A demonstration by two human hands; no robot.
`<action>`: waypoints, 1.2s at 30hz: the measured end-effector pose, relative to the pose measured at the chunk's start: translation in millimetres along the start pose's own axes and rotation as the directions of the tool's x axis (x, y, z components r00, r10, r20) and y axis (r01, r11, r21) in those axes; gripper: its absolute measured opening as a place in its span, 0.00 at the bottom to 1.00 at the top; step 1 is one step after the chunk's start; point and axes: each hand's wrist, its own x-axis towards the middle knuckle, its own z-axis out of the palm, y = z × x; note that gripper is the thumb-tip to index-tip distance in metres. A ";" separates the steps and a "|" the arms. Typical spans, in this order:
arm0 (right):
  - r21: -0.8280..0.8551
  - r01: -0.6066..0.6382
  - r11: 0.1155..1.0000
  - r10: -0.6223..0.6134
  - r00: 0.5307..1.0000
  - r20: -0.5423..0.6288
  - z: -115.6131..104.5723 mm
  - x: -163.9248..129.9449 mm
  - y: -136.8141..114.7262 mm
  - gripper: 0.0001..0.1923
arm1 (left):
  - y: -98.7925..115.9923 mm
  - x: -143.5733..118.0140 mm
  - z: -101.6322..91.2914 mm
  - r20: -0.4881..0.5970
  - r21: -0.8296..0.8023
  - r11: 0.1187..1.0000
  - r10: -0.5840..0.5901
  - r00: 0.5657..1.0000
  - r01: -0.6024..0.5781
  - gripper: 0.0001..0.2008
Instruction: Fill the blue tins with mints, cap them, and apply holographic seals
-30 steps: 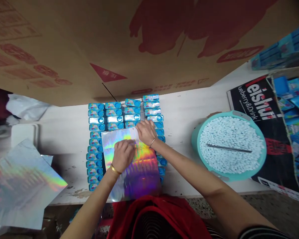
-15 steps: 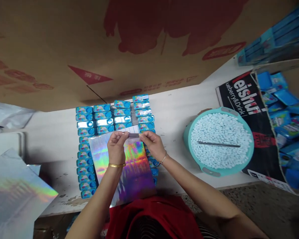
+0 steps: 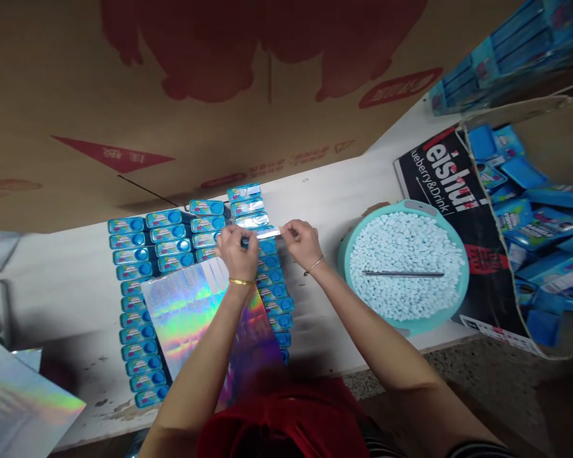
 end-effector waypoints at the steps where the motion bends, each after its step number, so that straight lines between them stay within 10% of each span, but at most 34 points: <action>1: -0.027 0.004 1.000 -0.004 1.000 0.002 1.9 1.4 1.8 0.10 | -0.2 0.3 1.9 0.007 0.024 1.000 0.001 1.000 -0.002 0.05; 10: -0.003 -0.022 1.000 0.022 1.000 0.004 22.3 -0.8 20.9 0.10 | -7.0 0.6 3.6 0.023 0.206 0.977 0.055 0.998 -0.058 0.09; 15: 0.088 0.175 0.981 -0.174 0.985 -0.012 29.1 -22.9 29.1 0.23 | -17.1 -11.8 -7.8 0.200 0.273 0.918 0.239 0.950 -0.289 0.18; 23: -0.272 0.221 0.937 -0.152 0.955 0.255 23.6 -25.3 42.3 0.28 | -29.1 -16.2 -14.6 0.330 0.241 0.875 0.333 0.883 -0.420 0.21; 28: -0.222 0.265 0.938 -0.269 0.963 0.016 14.5 -33.2 -0.3 0.20 | -72.3 -8.7 -78.1 0.212 0.230 0.894 0.340 0.916 -0.385 0.15; 32: -0.093 0.512 0.854 -0.484 0.847 0.221 49.7 -53.0 -55.3 0.18 | -116.8 -7.9 -116.5 0.231 0.332 0.849 0.350 0.908 -0.411 0.13; 36: -0.078 0.573 0.816 -0.492 0.760 0.425 95.8 -65.7 -82.0 0.19 | -136.6 -8.3 -114.4 0.313 0.307 0.801 0.425 0.850 -0.514 0.16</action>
